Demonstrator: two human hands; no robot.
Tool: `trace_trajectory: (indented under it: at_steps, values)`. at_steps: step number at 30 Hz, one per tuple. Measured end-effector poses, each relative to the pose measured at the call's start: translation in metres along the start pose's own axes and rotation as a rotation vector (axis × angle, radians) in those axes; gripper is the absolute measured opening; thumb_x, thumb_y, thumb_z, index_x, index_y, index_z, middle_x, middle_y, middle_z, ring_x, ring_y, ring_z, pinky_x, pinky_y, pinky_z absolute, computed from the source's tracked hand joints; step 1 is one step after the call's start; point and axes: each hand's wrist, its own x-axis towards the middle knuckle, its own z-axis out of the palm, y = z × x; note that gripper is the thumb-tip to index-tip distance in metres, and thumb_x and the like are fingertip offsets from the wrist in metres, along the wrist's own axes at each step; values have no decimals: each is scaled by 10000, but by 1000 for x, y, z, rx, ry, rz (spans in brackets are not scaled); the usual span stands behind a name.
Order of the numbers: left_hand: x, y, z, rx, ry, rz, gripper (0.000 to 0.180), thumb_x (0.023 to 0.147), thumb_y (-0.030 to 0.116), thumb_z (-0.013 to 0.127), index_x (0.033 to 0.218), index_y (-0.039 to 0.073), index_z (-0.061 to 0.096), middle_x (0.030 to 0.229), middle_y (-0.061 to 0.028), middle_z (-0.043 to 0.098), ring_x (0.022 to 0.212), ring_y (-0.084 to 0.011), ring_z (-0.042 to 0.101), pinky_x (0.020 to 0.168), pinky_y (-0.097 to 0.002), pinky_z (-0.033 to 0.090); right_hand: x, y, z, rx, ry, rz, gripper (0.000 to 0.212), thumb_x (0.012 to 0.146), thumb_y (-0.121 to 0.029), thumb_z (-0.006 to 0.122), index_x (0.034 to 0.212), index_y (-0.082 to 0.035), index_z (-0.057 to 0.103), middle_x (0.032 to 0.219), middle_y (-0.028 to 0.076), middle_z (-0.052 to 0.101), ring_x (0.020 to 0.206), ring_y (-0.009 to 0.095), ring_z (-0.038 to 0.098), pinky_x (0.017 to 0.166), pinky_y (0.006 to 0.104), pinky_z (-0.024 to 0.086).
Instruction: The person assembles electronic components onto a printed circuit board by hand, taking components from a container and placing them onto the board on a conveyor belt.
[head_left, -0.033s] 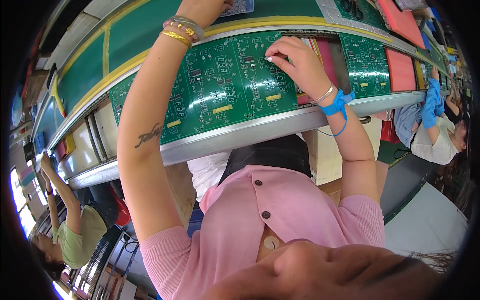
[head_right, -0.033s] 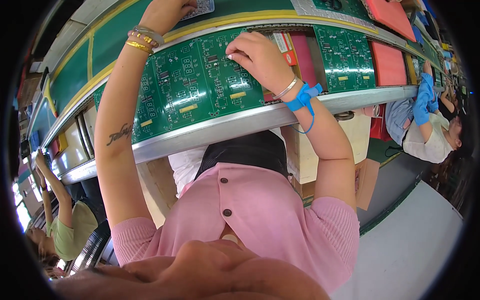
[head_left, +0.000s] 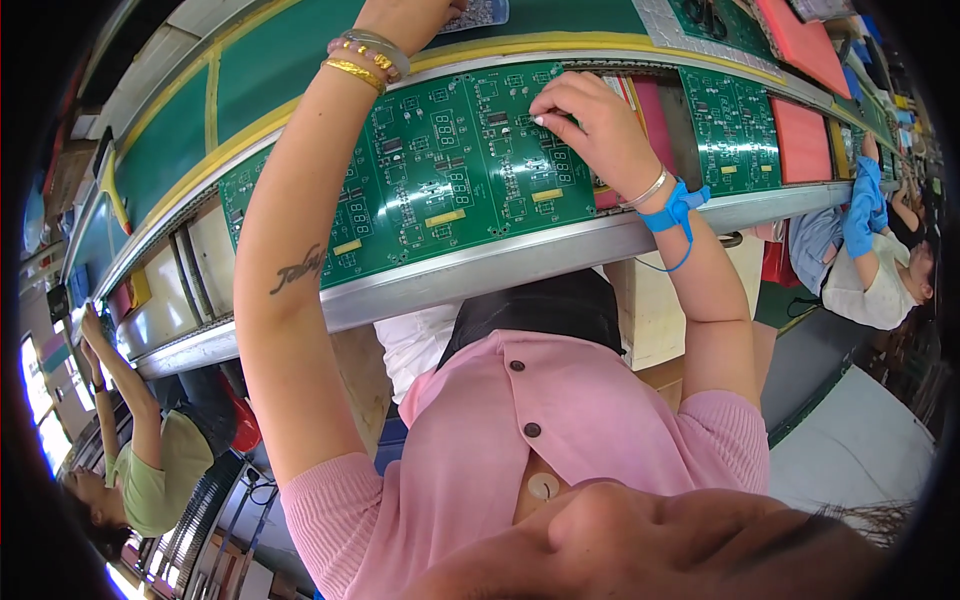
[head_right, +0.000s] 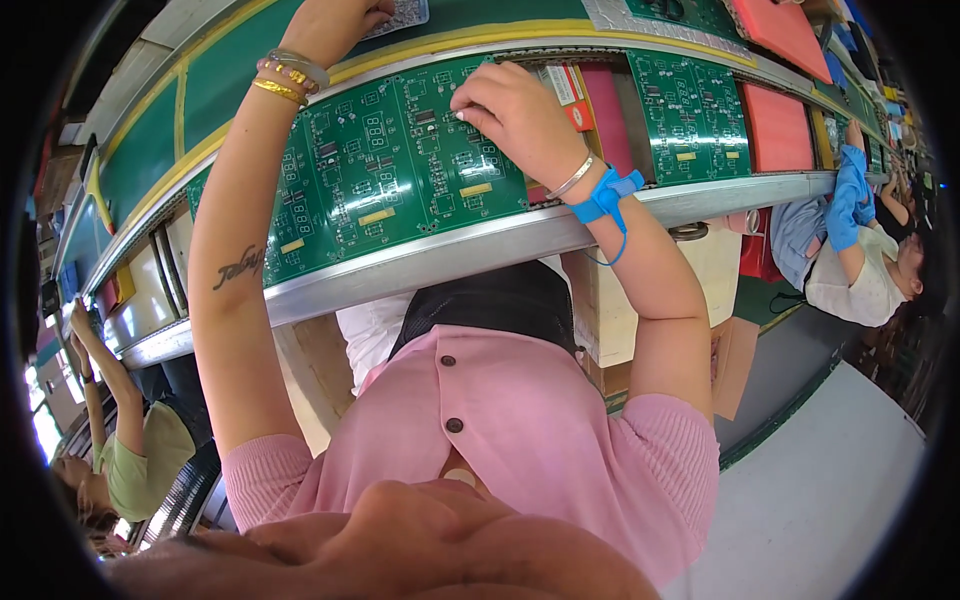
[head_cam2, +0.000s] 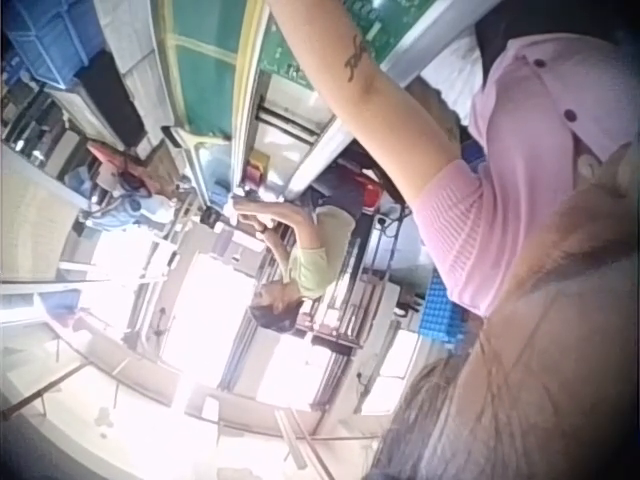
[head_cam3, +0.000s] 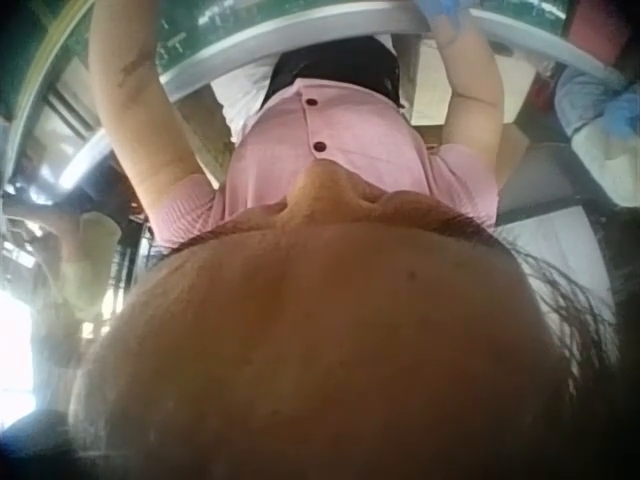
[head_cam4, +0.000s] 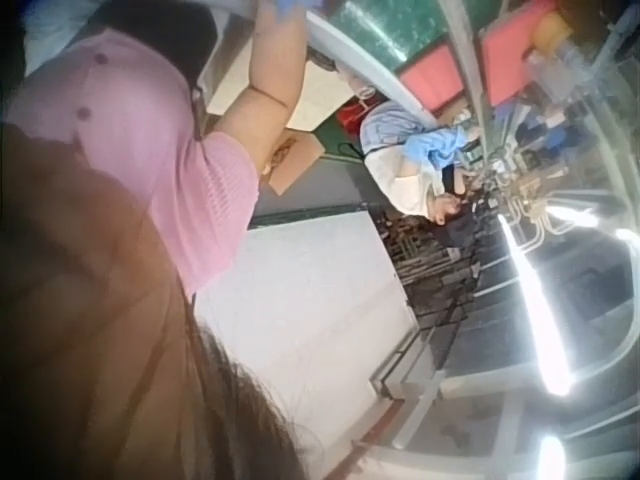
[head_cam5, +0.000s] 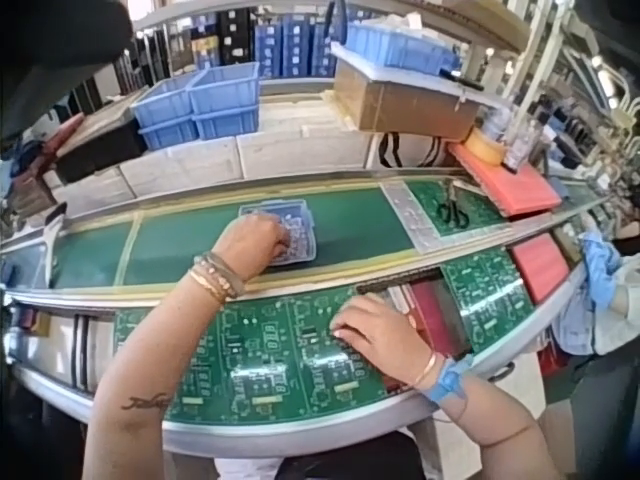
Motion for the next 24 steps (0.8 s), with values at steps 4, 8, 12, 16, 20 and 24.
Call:
trace_trajectory:
  at_steps: [4, 8, 12, 16, 20, 24]
  values:
    - [-5, -6, -2, -479, 358, 333, 100, 751, 148, 650, 805, 86, 708, 808, -153, 663, 796, -319, 641, 703, -414, 513, 1, 1, 5, -107, -18, -152, 99, 763, -78, 662, 854, -63, 627, 861, 47, 554, 858, 257, 529, 756, 356, 469]
    - [5, 9, -19, -25, -48, -7, 111, 743, 144, 625, 767, 66, 700, 795, -170, 663, 777, -329, 644, 703, -423, 514, 2, 1, 7, -150, -50, -204, 115, 740, -60, 667, 845, -56, 620, 859, 54, 535, 848, 257, 518, 753, 347, 467]
    - [7, 14, -32, -69, 5, -109, 144, 721, 132, 582, 744, 34, 685, 797, -188, 660, 749, -345, 641, 700, -431, 514, 0, 2, 7, -159, -44, -226, 122, 737, -54, 665, 848, -54, 614, 868, 57, 532, 851, 253, 516, 750, 345, 468]
    - [6, 12, -34, -58, -5, -133, 150, 711, 125, 576, 754, 29, 683, 806, -196, 658, 745, -347, 642, 698, -427, 515, 1, 0, 8, -210, -51, -250, 126, 732, -42, 658, 846, -54, 605, 869, 55, 525, 853, 248, 512, 744, 337, 471]
    - [-7, 15, -37, -219, 166, -83, 131, 726, 111, 591, 766, 29, 685, 799, -188, 659, 752, -339, 641, 702, -427, 513, 0, 0, 9, -207, -52, -245, 115, 734, -37, 645, 838, -52, 599, 865, 53, 522, 851, 244, 508, 743, 330, 471]
    - [-39, 25, -46, -443, 128, -117, 108, 773, 86, 622, 840, 27, 683, 847, -126, 655, 811, -267, 637, 745, -369, 509, 0, 0, 8, -207, -58, -244, 121, 728, -37, 645, 838, -52, 597, 859, 54, 520, 850, 240, 506, 743, 327, 470]
